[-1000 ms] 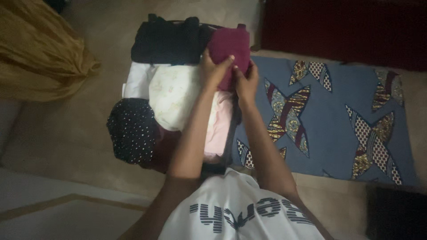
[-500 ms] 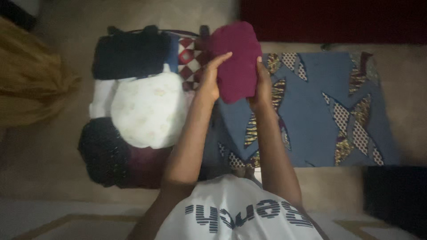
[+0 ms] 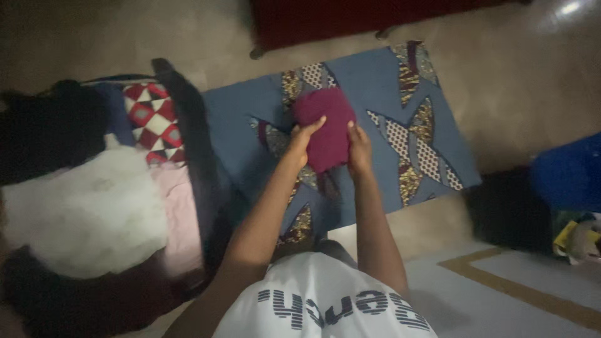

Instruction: The person folds and packs several items of clothing, including shirts and jeans, into a suitcase by hand.

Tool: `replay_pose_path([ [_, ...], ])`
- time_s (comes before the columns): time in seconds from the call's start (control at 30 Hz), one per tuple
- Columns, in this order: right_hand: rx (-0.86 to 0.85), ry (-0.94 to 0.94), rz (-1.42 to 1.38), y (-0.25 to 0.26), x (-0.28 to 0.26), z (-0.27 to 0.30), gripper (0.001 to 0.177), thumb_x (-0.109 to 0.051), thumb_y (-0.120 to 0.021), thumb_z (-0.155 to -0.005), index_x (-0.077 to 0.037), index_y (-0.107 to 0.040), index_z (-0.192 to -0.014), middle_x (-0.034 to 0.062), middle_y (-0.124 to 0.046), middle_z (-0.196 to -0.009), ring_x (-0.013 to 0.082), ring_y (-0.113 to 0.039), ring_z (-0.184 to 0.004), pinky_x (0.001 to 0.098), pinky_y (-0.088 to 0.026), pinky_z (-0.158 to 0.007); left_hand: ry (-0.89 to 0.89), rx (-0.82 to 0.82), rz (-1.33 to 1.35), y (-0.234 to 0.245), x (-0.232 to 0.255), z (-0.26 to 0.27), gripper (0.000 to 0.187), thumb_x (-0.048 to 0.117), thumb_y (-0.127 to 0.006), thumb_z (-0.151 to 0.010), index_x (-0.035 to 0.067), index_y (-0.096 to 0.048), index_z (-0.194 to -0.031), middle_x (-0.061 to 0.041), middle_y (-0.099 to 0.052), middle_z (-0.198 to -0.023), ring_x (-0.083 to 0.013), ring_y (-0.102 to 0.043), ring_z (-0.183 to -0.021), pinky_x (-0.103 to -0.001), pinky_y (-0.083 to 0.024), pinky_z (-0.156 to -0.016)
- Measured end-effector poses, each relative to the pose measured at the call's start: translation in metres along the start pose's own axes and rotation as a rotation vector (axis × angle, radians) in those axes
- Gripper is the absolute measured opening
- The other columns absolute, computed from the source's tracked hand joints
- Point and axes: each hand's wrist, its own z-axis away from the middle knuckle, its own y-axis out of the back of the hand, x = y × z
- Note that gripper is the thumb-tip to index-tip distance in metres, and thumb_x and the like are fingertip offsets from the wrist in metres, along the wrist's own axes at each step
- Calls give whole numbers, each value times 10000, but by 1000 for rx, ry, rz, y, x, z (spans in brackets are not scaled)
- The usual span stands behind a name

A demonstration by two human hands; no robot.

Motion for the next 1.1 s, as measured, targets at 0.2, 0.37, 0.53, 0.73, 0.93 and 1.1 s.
replay_pose_path([
  [0.2, 228, -141, 438, 54, 52, -10, 458, -393, -586, -1041, -32, -674, -1309, 93, -677, -1048, 162, -594, -892, 336, -502, -798, 25, 70, -145, 11, -46, -17, 555, 211, -878, -715, 10, -683, -1194, -133, -742, -1112, -276, -740, -958, -446, -600, -893],
  [0.37, 204, 173, 587, 73, 68, -24, 389, -236, -726, -964, 7, -642, -1255, 88, -710, -1097, 187, -661, -992, 340, -536, -904, -122, 232, -395, 35, -58, -29, 575, 246, -886, -734, 21, -673, -1218, -117, -735, -1142, -252, -703, -1027, -395, -547, -911],
  [0.53, 180, 577, 626, 25, 43, -39, 477, -24, -743, -880, 20, -570, -1322, 146, -623, -1267, 238, -613, -1175, 373, -492, -1040, -428, 331, -509, 62, -49, -46, 751, 284, -902, -755, 29, -541, -1363, -141, -673, -1217, -259, -663, -1087, -389, -546, -956],
  [0.73, -266, 439, 376, -146, -4, 17, 393, 37, -625, -982, -9, -569, -1369, 123, -643, -1241, 222, -629, -1164, 361, -520, -1044, -665, 353, -606, 77, 79, 31, 653, 274, -817, -888, 40, -523, -1423, -141, -594, -1375, -231, -620, -1203, -403, -544, -999],
  [0.93, -765, 24, 172, -289, 31, 90, 363, 27, -570, -979, -13, -579, -1339, 132, -673, -1164, 210, -693, -1020, 335, -605, -872, -971, 649, -636, 145, 181, 139, 437, 180, -787, -923, 43, -634, -1309, -140, -657, -1316, -245, -660, -1168, -414, -561, -1026],
  [1.1, -789, -39, 175, -347, 72, 130, 412, -46, -633, -973, -7, -514, -1365, 80, -640, -1218, 160, -630, -1071, 295, -548, -878, -1134, 1153, -999, 219, 223, 239, 350, 200, -788, -921, 101, -670, -1234, -95, -712, -1246, -264, -686, -1203, -409, -546, -1084],
])
